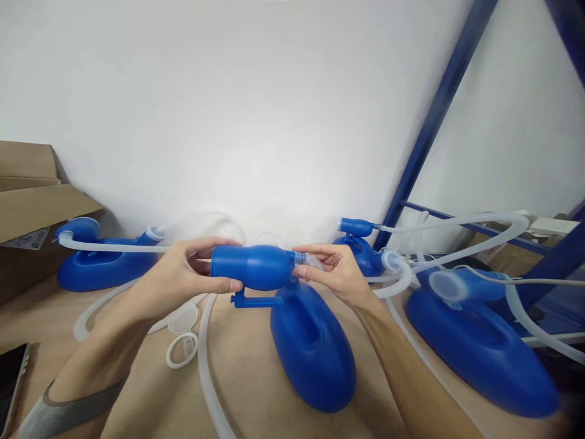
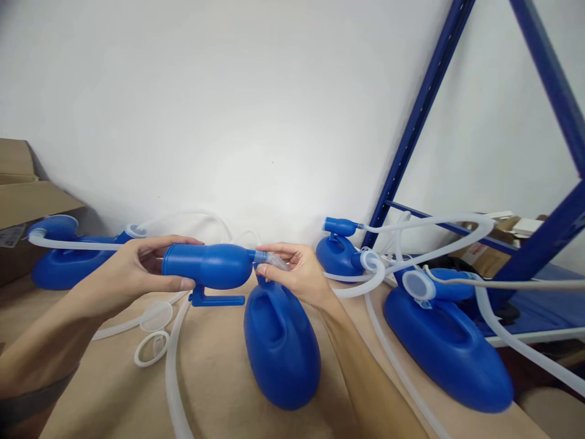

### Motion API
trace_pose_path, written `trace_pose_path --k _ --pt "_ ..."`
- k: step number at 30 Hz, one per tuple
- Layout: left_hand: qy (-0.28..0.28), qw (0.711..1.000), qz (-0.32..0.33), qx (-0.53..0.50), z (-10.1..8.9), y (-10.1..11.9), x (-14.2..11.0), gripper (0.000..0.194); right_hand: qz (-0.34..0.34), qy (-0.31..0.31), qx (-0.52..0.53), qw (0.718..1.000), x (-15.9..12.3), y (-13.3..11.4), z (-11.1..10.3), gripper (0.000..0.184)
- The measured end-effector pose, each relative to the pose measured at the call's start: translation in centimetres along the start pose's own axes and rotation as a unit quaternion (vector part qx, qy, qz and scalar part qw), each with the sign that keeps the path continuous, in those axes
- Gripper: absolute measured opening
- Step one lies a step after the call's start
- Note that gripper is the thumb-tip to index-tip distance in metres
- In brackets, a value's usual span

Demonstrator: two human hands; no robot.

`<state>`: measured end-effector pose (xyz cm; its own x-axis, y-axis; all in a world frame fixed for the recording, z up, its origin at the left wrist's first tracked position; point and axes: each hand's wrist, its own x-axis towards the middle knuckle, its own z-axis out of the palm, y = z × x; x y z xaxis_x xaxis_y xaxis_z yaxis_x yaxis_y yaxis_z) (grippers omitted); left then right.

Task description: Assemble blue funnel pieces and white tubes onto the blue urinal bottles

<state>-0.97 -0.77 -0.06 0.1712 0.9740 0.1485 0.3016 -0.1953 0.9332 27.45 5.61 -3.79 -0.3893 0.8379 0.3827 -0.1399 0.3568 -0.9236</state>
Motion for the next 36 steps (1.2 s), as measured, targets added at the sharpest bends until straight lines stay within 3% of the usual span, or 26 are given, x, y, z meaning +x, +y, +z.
trace_pose_path --k 2,10,20,24,27,31,34,36 --pt "-0.002 1.0 0.009 0.0 -0.2 -0.3 0.1 0.059 -0.005 0.027 0.003 1.0 0.1 0.3 0.2 0.041" --pt "-0.025 0.999 -0.002 -0.044 -0.4 -1.0 0.6 0.059 -0.005 0.017 0.055 0.998 0.4 0.9 0.2 0.036" --pt "-0.053 0.997 0.0 -0.052 -0.6 -0.9 0.6 0.051 0.029 -0.096 0.087 0.991 0.5 1.4 -0.7 0.036" --pt "-0.024 1.0 -0.004 -0.013 -0.2 -0.3 0.4 0.059 0.021 -0.07 0.016 0.997 0.5 1.0 -1.2 0.036" --pt "0.011 0.999 0.008 0.036 0.3 0.1 0.2 0.067 0.0 -0.049 -0.107 0.993 0.1 0.0 -1.0 0.031" --pt "0.036 0.995 0.061 0.077 1.1 0.3 -0.3 0.069 -0.04 -0.031 -0.272 0.961 -0.7 -1.5 -0.2 0.033" --pt "0.037 0.992 0.081 0.09 1.5 0.2 -0.6 0.066 -0.058 -0.054 -0.344 0.936 -0.9 -2.1 0.3 0.043" --pt "0.043 0.99 0.089 0.096 1.6 0.0 -0.6 0.065 -0.078 -0.048 -0.374 0.923 -1.0 -2.1 0.4 0.038"
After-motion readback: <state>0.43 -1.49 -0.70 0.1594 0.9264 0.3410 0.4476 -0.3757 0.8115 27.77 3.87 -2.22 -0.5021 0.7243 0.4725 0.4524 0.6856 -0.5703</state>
